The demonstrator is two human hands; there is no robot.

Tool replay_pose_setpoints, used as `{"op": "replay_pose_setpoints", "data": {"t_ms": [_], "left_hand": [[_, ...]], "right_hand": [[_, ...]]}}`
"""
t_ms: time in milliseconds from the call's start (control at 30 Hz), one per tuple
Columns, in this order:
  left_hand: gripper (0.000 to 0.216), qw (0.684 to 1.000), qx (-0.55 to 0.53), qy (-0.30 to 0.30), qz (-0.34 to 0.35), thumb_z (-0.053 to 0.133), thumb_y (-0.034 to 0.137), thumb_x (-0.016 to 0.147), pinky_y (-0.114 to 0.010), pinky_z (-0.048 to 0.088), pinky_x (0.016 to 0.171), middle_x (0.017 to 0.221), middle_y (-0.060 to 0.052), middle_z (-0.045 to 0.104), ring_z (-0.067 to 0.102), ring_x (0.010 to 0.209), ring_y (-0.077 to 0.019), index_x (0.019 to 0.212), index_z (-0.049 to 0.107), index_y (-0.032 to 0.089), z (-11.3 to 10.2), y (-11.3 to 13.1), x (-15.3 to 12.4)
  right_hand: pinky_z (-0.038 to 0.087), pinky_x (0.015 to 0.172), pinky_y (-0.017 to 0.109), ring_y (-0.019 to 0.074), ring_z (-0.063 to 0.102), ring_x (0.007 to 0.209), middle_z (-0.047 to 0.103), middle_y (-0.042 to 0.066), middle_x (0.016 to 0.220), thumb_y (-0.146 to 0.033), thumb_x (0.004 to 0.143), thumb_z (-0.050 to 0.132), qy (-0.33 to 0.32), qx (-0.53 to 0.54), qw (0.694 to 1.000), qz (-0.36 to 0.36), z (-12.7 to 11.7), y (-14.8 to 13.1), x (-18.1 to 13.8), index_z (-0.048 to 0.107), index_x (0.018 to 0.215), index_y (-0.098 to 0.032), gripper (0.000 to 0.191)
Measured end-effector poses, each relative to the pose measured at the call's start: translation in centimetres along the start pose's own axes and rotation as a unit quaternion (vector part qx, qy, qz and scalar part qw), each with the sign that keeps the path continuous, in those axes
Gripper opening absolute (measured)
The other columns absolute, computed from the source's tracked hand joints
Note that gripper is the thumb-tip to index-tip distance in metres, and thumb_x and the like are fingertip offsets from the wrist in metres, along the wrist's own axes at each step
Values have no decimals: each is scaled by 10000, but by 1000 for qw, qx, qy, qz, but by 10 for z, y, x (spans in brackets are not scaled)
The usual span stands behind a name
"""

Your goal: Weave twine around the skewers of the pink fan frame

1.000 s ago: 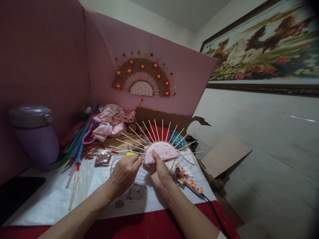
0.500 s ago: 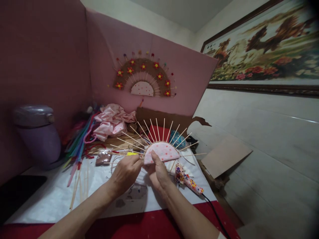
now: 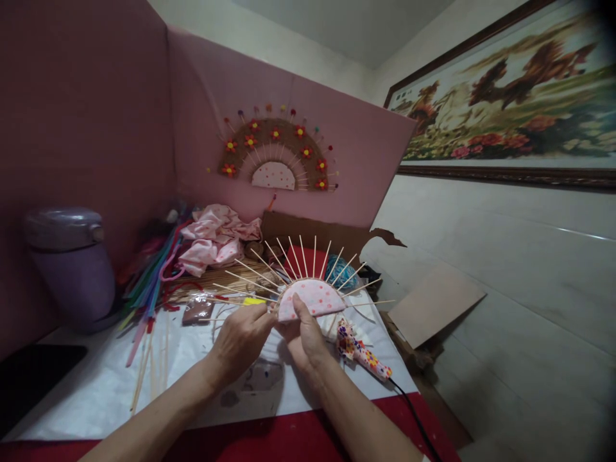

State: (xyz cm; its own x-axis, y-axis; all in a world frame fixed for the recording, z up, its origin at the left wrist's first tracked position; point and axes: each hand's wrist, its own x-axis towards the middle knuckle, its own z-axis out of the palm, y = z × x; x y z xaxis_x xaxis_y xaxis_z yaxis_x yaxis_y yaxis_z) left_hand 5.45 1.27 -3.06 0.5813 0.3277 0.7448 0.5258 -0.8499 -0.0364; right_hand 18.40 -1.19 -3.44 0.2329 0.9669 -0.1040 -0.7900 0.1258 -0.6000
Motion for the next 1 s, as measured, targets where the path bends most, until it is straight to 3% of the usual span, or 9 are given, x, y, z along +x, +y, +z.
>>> {"op": "replay_pose_setpoints", "data": {"t_ms": [367, 567, 1000], "left_hand": [[181, 1000, 0, 8, -14, 464, 142, 811, -249, 367, 511, 573, -2, 525, 485, 542, -133, 696, 602, 169, 2, 0, -3], [170, 1000, -12, 10, -18, 464, 171, 823, -245, 373, 519, 603, -6, 527, 479, 563, -131, 774, 626, 178, 1, 0, -2], [187, 997, 2, -71, 10, 454, 159, 838, -300, 391, 610, 704, -47, 530, 463, 678, -168, 741, 614, 153, -7, -14, 4]], "right_hand": [[470, 533, 211, 105, 584, 578, 666, 2, 665, -226, 634, 698, 9, 31, 999, -13, 6, 3, -6, 604, 772, -137, 189], [504, 612, 284, 146, 609, 667, 680, 35, 738, -271, 678, 664, -2, 20, 1000, 8, 5, 1, -7, 591, 849, -142, 227], [519, 635, 309, 149, 611, 657, 669, 12, 706, -258, 656, 686, 1, -16, 1000, 3, -1, 2, -1, 584, 797, -154, 202]]}}
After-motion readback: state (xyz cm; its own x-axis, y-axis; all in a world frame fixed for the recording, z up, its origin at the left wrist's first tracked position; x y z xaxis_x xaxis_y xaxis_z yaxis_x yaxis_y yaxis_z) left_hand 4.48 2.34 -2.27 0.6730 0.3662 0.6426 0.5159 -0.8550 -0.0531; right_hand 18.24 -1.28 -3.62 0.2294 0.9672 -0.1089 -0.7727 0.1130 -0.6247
